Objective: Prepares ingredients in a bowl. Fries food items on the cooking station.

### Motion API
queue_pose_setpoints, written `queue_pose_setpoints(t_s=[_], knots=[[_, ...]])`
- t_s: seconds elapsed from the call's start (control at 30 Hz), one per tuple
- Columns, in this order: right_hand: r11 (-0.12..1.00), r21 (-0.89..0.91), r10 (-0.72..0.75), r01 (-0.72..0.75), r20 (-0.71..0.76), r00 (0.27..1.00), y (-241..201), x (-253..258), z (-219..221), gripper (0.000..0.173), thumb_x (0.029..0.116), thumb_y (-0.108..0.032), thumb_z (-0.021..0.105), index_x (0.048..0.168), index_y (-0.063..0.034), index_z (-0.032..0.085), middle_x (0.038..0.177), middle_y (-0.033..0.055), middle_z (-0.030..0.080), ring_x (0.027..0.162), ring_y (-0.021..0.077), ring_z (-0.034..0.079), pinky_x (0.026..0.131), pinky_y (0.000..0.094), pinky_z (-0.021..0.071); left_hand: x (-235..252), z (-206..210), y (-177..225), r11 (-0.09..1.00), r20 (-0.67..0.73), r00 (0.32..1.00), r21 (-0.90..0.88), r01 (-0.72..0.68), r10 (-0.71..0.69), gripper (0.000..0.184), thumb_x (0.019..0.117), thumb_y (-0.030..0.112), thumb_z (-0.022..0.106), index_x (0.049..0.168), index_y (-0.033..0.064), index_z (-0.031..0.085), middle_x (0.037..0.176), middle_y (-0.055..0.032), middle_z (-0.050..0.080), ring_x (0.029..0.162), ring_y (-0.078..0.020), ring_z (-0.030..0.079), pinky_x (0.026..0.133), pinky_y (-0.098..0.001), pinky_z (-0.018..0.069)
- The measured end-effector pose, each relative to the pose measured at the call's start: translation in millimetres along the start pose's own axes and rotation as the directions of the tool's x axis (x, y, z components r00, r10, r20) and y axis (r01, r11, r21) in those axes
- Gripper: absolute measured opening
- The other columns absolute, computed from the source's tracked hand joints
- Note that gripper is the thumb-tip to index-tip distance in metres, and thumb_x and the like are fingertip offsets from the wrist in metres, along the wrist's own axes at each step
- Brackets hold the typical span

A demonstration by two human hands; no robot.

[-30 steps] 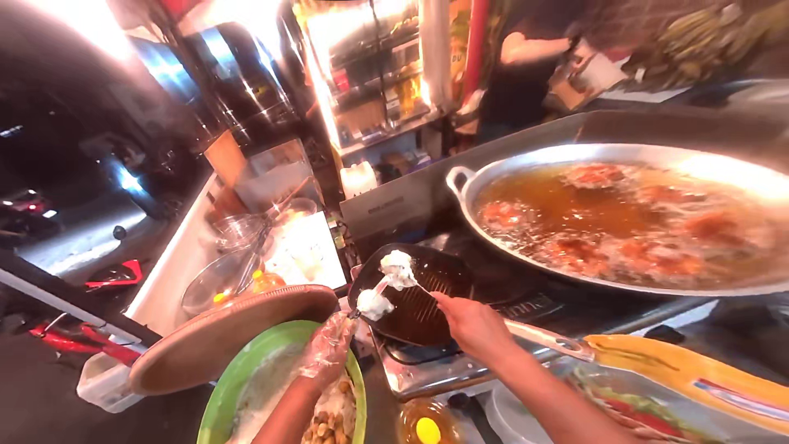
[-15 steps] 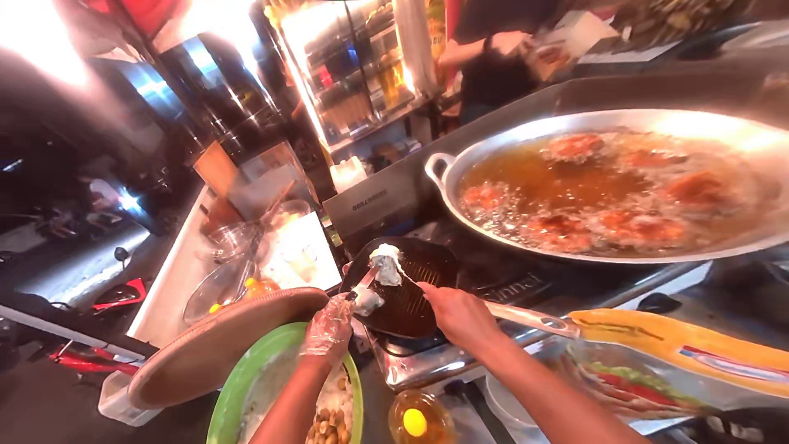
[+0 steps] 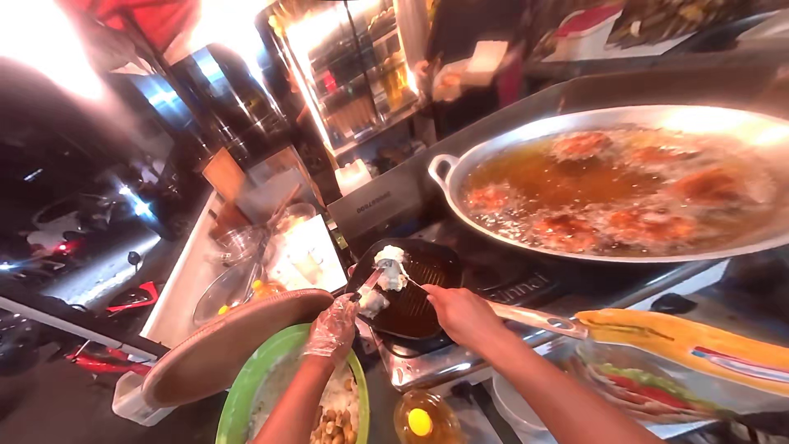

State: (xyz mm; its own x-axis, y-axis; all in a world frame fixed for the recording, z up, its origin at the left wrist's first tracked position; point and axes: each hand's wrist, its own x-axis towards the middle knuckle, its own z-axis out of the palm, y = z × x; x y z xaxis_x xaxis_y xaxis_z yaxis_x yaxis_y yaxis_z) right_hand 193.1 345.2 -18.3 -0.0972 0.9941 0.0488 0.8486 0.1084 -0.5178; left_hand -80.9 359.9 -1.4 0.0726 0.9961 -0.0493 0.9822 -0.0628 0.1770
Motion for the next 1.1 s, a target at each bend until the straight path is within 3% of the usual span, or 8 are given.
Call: queue_pose_setpoints(t_s=[0.3,0.67,0.8,0.87,0.9,0.93,1.0,1.1], knots=[[0.998,0.028,0.053,-0.053,0.009,0.999,-1.7,10.9,4.4,0.031,0.1085,-0.026,0.048,0.13,-0.018,0.069,0.099,0.0124,0.075,0.097,0.0322,0.073,0.084,0.0548,0.0589,13.5,-0.7,17.1,0.994,0.117,0.991,0.1,0.054,-0.065,0.047,0.1089,0.044,0.035,0.15,0.0277,0.05,0.134,-0.0084,0.066,0.122,-0.0294,0.064,0.102,-0.0551,0.0507],[0.996,-0.05,0.068,-0.07,-0.038,0.997,1.5,13.3,4.9,0.031,0.1081,-0.024,0.049,0.132,-0.018,0.067,0.101,0.0147,0.074,0.098,0.0348,0.073,0.082,0.0552,0.0591,12.6,-51.2,7.5,0.992,0.116,0.989,0.077,-0.103,0.094,0.042,0.1084,0.042,0.041,0.14,0.022,0.06,0.129,-0.0073,0.068,0.121,-0.0248,0.064,0.105,-0.0512,0.0493],[0.975,0.213,0.083,-0.057,-0.119,0.989,-0.5,10.9,-0.3,0.033,0.1088,-0.026,0.05,0.136,-0.0138,0.065,0.1,0.016,0.075,0.094,0.0349,0.073,0.085,0.0578,0.0576,2.8,-77.3,7.2,0.998,0.141,0.989,0.036,-0.042,0.037,0.043,0.1091,0.044,0.039,0.134,0.0201,0.065,0.127,-0.0084,0.069,0.122,-0.025,0.063,0.107,-0.0514,0.0475],[0.833,0.54,0.188,-0.12,-0.071,0.98,-0.9,10.9,-3.1,0.033,0.1097,-0.026,0.049,0.135,-0.012,0.066,0.097,0.0141,0.073,0.086,0.0282,0.07,0.08,0.0511,0.0578,1.0,-81.5,6.7,1.0,0.177,0.984,0.028,-0.014,0.008,0.043,0.1089,0.044,0.04,0.132,0.018,0.066,0.128,-0.0102,0.068,0.123,-0.0263,0.063,0.107,-0.052,0.0466],[0.68,0.717,0.237,-0.153,-0.018,0.971,0.0,12.7,-0.6,0.032,0.1105,-0.025,0.048,0.132,-0.011,0.067,0.082,0.01,0.064,0.066,0.0202,0.06,0.062,0.04,0.053,0.6,-82.5,6.3,1.0,0.198,0.98,0.021,0.002,-0.006,0.044,0.1085,0.046,0.041,0.132,0.0184,0.066,0.128,-0.0099,0.068,0.123,-0.026,0.063,0.107,-0.0521,0.0464],[0.46,0.866,0.268,-0.195,0.074,0.961,-1.9,13.2,-1.1,0.032,0.1112,-0.024,0.046,0.131,-0.0109,0.067,0.065,0.0021,0.046,0.05,0.0114,0.042,0.047,0.0282,0.0389,0.4,-83.1,5.8,1.0,0.216,0.976,0.015,0.007,-0.01,0.043,0.1081,0.047,0.042,0.131,0.0193,0.067,0.128,-0.0084,0.068,0.122,-0.0243,0.063,0.107,-0.0513,0.0464],[0.021,0.959,0.228,-0.283,0.271,0.935,-4.5,10.6,-10.2,0.035,0.1111,-0.025,0.04,0.129,-0.0114,0.067,0.057,-0.0073,0.03,0.041,0.0036,0.025,0.039,0.0197,0.0243,0.0,-83.3,4.5,1.0,0.248,0.969,0.0,-0.006,0.006,0.041,0.1072,0.046,0.044,0.129,0.0204,0.068,0.128,-0.0058,0.069,0.122,-0.021,0.062,0.108,-0.0493,0.046],[-0.197,0.937,0.157,-0.29,0.322,0.934,-7.7,3.1,-23.9,0.038,0.1112,-0.028,0.038,0.131,-0.011,0.067,0.056,-0.0086,0.029,0.04,0.002,0.023,0.037,0.0173,0.0228,2.4,-82.8,5.0,0.999,0.282,0.959,0.031,-0.042,0.031,0.04,0.1065,0.043,0.047,0.129,0.0194,0.069,0.126,-0.0064,0.07,0.121,-0.0213,0.063,0.107,-0.0494,0.0469]])
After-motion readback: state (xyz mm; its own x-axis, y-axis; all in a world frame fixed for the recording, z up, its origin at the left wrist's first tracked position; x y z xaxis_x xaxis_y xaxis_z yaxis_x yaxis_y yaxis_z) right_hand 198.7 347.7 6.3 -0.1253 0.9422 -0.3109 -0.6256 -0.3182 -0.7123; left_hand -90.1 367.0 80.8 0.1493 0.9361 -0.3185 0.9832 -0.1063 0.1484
